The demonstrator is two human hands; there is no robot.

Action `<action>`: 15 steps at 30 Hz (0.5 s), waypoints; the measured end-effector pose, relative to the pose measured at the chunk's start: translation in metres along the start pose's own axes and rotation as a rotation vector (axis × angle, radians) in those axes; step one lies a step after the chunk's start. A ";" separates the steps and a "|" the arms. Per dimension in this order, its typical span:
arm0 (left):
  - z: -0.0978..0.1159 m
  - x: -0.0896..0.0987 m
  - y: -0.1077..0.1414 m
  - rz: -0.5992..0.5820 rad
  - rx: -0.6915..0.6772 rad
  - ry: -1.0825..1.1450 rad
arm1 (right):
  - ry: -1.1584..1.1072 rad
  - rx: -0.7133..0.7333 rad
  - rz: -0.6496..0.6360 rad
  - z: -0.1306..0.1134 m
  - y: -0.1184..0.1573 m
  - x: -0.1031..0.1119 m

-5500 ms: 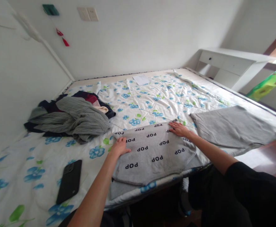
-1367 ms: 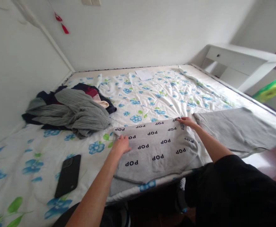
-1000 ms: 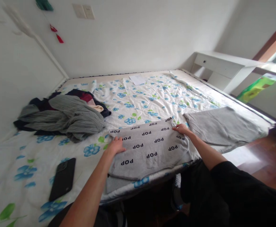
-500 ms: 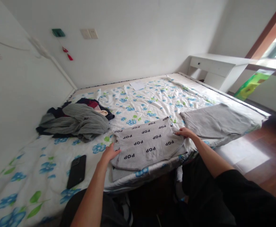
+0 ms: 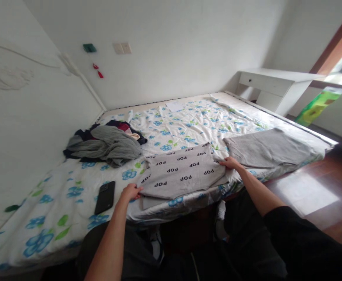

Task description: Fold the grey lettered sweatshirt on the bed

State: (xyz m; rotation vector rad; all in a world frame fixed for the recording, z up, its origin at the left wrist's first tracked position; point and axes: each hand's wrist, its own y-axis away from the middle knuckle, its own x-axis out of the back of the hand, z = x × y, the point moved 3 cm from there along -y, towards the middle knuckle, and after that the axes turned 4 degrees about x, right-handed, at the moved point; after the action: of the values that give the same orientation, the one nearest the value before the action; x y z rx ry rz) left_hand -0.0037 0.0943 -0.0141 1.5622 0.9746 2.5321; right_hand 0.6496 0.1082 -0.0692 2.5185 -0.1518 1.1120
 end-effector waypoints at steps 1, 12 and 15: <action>-0.002 -0.002 0.000 -0.019 0.016 0.019 | 0.007 -0.016 -0.023 0.001 0.001 -0.001; 0.008 -0.008 0.053 0.363 -0.231 -0.173 | 0.107 0.459 0.048 -0.044 0.059 -0.019; 0.023 -0.016 0.061 0.386 -0.382 -0.160 | 0.070 0.601 -0.325 -0.061 0.086 -0.046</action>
State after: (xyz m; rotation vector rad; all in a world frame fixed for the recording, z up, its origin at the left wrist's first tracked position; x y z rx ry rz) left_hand 0.0415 0.0511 0.0115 1.9267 0.1637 2.5529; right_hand 0.5556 0.0499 -0.0395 2.8487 0.6850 1.2381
